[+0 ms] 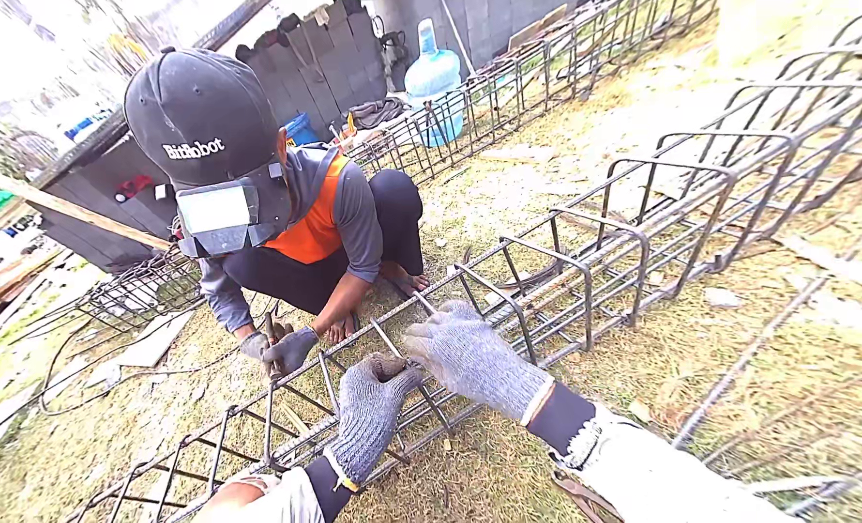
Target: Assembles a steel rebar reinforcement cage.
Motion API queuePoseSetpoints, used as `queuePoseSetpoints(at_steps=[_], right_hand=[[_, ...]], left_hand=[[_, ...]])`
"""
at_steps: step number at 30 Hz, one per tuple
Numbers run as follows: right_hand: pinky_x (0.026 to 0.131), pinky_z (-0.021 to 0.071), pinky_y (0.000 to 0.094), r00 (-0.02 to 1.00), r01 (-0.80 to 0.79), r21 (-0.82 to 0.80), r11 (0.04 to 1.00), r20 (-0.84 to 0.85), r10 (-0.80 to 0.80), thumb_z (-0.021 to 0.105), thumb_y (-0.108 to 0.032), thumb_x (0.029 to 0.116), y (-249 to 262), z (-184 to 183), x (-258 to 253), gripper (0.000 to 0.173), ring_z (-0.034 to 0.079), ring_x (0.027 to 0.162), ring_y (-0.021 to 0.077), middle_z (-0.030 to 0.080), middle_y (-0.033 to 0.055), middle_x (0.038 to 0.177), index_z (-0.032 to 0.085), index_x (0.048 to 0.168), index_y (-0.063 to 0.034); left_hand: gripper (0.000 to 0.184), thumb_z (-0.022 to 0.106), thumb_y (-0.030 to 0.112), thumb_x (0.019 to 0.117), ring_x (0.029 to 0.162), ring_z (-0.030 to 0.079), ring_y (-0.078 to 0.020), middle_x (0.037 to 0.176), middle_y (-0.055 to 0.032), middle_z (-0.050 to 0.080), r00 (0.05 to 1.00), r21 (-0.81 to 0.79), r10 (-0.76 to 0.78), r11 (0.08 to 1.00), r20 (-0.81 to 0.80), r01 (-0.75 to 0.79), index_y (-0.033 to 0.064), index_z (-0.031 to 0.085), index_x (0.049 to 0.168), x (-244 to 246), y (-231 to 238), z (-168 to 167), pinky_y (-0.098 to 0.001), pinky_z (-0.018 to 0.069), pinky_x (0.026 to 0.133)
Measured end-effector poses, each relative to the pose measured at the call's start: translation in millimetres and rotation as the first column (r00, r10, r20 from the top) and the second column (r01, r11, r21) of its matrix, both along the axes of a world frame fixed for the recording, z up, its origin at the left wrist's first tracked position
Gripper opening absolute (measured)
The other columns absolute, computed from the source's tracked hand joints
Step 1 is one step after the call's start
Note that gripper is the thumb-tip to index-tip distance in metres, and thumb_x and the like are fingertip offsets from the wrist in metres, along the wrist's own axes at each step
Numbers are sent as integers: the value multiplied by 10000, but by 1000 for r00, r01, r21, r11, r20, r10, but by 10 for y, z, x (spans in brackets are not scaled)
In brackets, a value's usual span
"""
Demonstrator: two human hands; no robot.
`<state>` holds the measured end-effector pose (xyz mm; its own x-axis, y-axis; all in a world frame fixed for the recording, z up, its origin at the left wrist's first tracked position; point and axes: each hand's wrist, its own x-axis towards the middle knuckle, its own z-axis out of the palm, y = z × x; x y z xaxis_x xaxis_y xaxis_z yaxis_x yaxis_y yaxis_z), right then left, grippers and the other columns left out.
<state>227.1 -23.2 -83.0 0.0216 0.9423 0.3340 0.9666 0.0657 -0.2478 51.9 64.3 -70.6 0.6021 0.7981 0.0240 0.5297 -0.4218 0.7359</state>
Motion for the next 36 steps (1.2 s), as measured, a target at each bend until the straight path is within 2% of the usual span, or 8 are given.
queuePoseSetpoints(at_steps=[6, 12, 16, 20, 25, 29, 33, 36], right_hand=[[1128, 305, 622, 1000, -14, -270, 963, 21, 21, 756, -412, 795, -50, 54, -61, 371, 632, 1086, 274, 721, 10, 1003, 747, 1115, -225], [933, 389, 613, 988, 45, -494, 868, 151, 35, 777, -444, 769, 119, 195, -158, 346, 632, 963, 324, 708, 65, 918, 752, 1001, -189], [1050, 350, 726, 989, 125, -169, 978, 95, -110, 853, -339, 701, 1, 4, -288, 363, 620, 1111, 409, 718, 112, 1030, 760, 984, -132], [909, 526, 619, 939, 344, 304, 889, -121, -322, 700, -263, 877, -355, -473, -560, 192, 675, 1062, 379, 717, 129, 1092, 730, 1014, -132], [1139, 392, 575, 850, 290, -366, 884, -325, -414, 531, -344, 1005, -456, -490, -598, 588, 512, 1362, 395, 534, 198, 1481, 459, 1516, -62], [937, 534, 567, 904, 249, -381, 890, -239, -355, 517, -231, 1018, -316, -510, -590, 346, 661, 1104, 398, 684, 195, 1154, 598, 1301, -50], [874, 547, 574, 931, 227, -423, 877, -169, -323, 540, -155, 992, -214, -417, -573, 310, 665, 1088, 410, 679, 208, 1158, 632, 1270, -56], [838, 564, 579, 938, 158, -424, 892, -217, -269, 485, -175, 1024, -204, -364, -561, 266, 672, 1065, 407, 675, 201, 1140, 644, 1195, -47]], left_hand=[[195, 844, 382, 799, 701, 668, -47, 732, 87, 707, 1000, -31, 11, 999, 5, -11, 203, 767, 808, -11, -33, 31, -305, 567, 699], [180, 860, 381, 784, 707, 666, -43, 732, 93, 706, 1000, -5, 6, 1000, -27, -6, 223, 777, 804, -18, -48, 63, -318, 564, 703], [151, 847, 360, 797, 730, 665, -36, 750, 103, 709, 999, 34, -2, 999, -36, 3, 225, 782, 811, -6, -20, 61, -319, 559, 724], [185, 856, 373, 792, 711, 664, -45, 733, 90, 706, 1000, 27, 6, 1000, -31, -5, 209, 773, 811, 3, 28, 60, -317, 562, 717], [187, 860, 380, 793, 720, 671, -54, 754, 83, 716, 1000, -8, -10, 1000, -8, 10, 213, 781, 824, -17, -8, 18, -325, 568, 718], [179, 841, 392, 804, 727, 663, -60, 761, 88, 709, 999, 5, -16, 1000, -52, 17, 223, 783, 819, -46, -74, 76, -344, 556, 709], [158, 775, 241, 910, 791, 626, -101, 833, -6, 688, 981, -128, -36, 992, -189, 12, 86, 750, 923, 40, -355, 728, -336, 496, 775], [166, 833, 340, 825, 735, 660, -67, 775, 62, 709, 998, -51, -37, 998, -54, 34, 184, 777, 826, -23, -90, 211, -325, 548, 715]])
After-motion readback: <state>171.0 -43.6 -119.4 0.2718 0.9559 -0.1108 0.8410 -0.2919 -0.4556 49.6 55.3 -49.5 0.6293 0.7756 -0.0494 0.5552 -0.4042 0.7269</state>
